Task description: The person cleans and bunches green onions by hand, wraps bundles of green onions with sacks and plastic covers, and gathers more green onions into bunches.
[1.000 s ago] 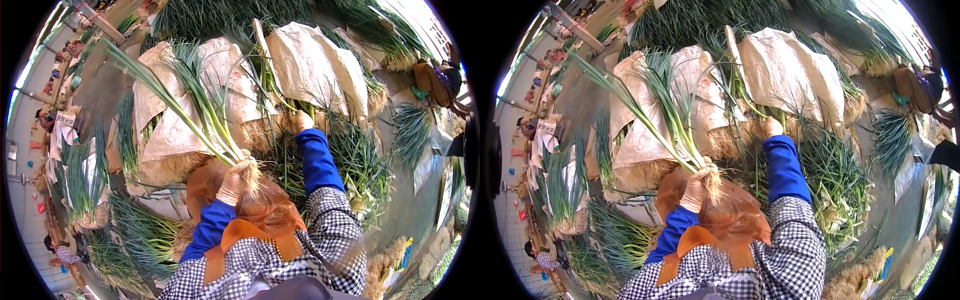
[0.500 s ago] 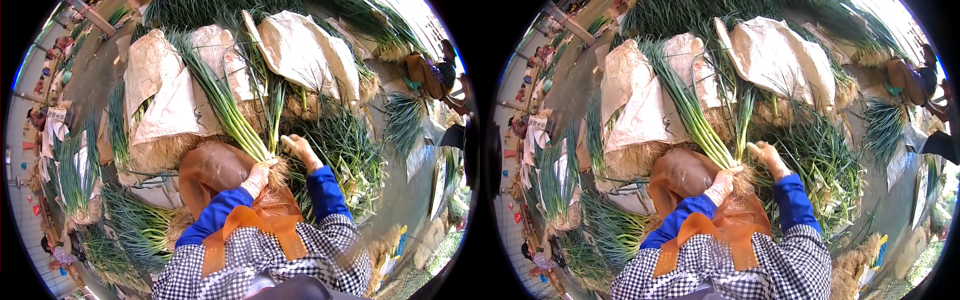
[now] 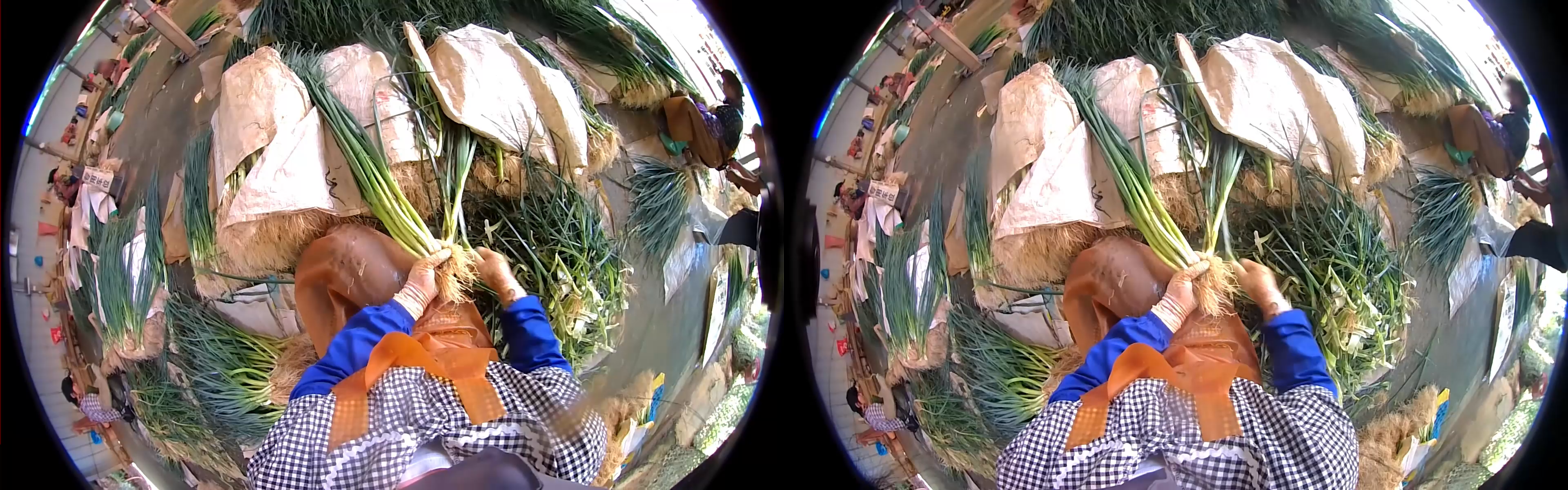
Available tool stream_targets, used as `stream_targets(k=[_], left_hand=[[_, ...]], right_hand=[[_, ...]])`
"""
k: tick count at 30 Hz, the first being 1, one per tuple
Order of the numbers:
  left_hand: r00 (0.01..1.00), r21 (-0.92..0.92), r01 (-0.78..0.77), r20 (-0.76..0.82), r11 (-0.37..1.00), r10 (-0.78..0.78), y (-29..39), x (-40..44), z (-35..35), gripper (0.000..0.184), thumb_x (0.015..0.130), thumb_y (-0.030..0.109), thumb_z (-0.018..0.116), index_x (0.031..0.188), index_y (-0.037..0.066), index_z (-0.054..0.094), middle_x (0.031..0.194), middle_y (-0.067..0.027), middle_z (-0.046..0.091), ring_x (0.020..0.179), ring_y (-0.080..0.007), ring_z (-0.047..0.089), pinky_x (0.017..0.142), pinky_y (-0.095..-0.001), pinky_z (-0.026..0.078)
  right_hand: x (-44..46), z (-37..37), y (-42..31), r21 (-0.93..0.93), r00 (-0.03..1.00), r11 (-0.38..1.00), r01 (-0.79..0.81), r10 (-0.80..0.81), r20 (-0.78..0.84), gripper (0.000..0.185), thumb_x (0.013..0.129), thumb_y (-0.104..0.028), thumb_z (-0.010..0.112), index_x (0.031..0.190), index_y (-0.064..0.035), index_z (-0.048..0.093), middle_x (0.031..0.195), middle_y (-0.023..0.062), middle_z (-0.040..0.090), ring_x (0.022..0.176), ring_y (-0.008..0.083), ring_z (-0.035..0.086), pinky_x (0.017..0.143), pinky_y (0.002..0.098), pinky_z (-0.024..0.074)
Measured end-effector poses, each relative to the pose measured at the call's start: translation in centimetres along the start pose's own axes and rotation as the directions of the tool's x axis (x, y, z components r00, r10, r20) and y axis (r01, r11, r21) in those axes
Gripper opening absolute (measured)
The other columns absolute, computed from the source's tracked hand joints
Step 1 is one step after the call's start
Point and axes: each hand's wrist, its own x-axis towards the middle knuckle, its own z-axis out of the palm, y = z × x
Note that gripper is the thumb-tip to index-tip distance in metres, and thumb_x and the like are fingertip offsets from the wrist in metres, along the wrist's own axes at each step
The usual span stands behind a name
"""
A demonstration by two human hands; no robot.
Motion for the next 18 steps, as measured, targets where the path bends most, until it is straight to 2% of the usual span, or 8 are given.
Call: stream_targets(k=[1,3,6,7,9,13,15,18], left_hand=[[0.999,0.049,-0.049,-0.020,0.998,0.050,-0.2,0.2,-0.1,0.016,0.080,-0.002,0.057,0.095,0.004,0.056,0.087,-0.0076,0.060,0.081,-0.0205,0.060,0.077,-0.0323,0.052],[0.995,0.152,-0.090,-0.016,0.984,0.094,-0.6,0.1,0.1,0.017,0.080,-0.002,0.058,0.096,0.003,0.057,0.089,-0.0078,0.060,0.080,-0.0198,0.060,0.076,-0.0308,0.052],[0.993,0.295,-0.067,-0.075,0.953,0.093,-2.0,1.3,-1.0,0.019,0.080,0.001,0.062,0.099,0.000,0.060,0.091,-0.0064,0.061,0.081,-0.0178,0.060,0.075,-0.0283,0.050],[0.958,0.485,-0.222,-0.052,0.846,0.281,-2.5,1.8,-1.5,0.019,0.080,0.003,0.064,0.098,0.002,0.060,0.089,-0.0033,0.061,0.080,-0.0145,0.058,0.073,-0.0258,0.048],[0.961,0.674,-0.133,-0.093,0.726,0.262,-2.2,1.8,-1.7,0.019,0.079,0.004,0.065,0.097,0.003,0.061,0.091,-0.0013,0.059,0.079,-0.0124,0.055,0.072,-0.0243,0.047],[0.910,0.673,-0.251,-0.081,0.696,0.406,-1.9,2.0,-2.0,0.018,0.078,0.002,0.063,0.096,0.003,0.062,0.089,-0.0025,0.060,0.078,-0.0144,0.056,0.072,-0.0261,0.047],[0.957,0.466,-0.168,-0.135,0.869,0.257,-1.5,2.0,-2.2,0.021,0.076,-0.003,0.062,0.096,0.000,0.062,0.089,-0.0062,0.061,0.074,-0.0165,0.059,0.068,-0.0269,0.050],[0.949,0.390,-0.205,-0.146,0.898,0.280,-1.4,1.7,-1.6,0.022,0.075,-0.009,0.059,0.095,-0.001,0.059,0.084,-0.0059,0.060,0.072,-0.0179,0.060,0.068,-0.0285,0.052]], right_hand=[[-0.4,-2.2,1.2,-0.705,0.991,0.708,-0.038,-0.062,-0.116,0.027,0.083,-0.033,0.059,0.088,-0.0072,0.065,0.075,0.0106,0.065,0.068,0.0249,0.062,0.066,0.0359,0.0494],[0.7,-6.0,5.1,-0.776,0.980,0.598,-0.201,0.121,-0.161,0.029,0.081,-0.036,0.060,0.085,-0.0084,0.064,0.073,0.0111,0.064,0.067,0.0278,0.062,0.065,0.0389,0.0485],[1.6,-4.2,-2.9,-0.613,0.871,0.790,0.033,-0.323,-0.370,0.041,0.077,-0.047,0.062,0.097,-0.0110,0.063,0.081,0.0121,0.065,0.075,0.0299,0.063,0.065,0.0366,0.0498],[1.8,-2.8,-5.6,-0.469,0.813,0.853,0.230,-0.433,-0.389,0.045,0.075,-0.049,0.064,0.100,-0.0114,0.062,0.083,0.0116,0.065,0.077,0.0292,0.064,0.067,0.0359,0.0503],[3.5,-0.7,-8.3,-0.517,0.875,0.834,0.193,-0.385,-0.293,0.045,0.072,-0.046,0.068,0.099,-0.0098,0.063,0.083,0.0135,0.066,0.076,0.0273,0.064,0.070,0.0343,0.0498],[3.5,0.5,-8.0,0.018,0.993,0.994,0.110,-0.111,0.039,0.026,0.081,-0.028,0.062,0.092,-0.0052,0.064,0.073,0.0078,0.063,0.066,0.0200,0.060,0.066,0.0308,0.0485],[2.4,0.6,-3.9,0.242,0.881,0.896,0.371,-0.423,0.213,0.018,0.085,-0.021,0.059,0.088,-0.0035,0.063,0.068,0.0015,0.059,0.059,0.0126,0.055,0.057,0.0258,0.0466],[-3.8,-3.5,-3.2,0.592,0.941,0.801,0.088,-0.262,0.216,0.015,0.088,-0.019,0.055,0.086,-0.0059,0.062,0.068,-0.0030,0.055,0.058,0.0052,0.050,0.052,0.0185,0.0407]])
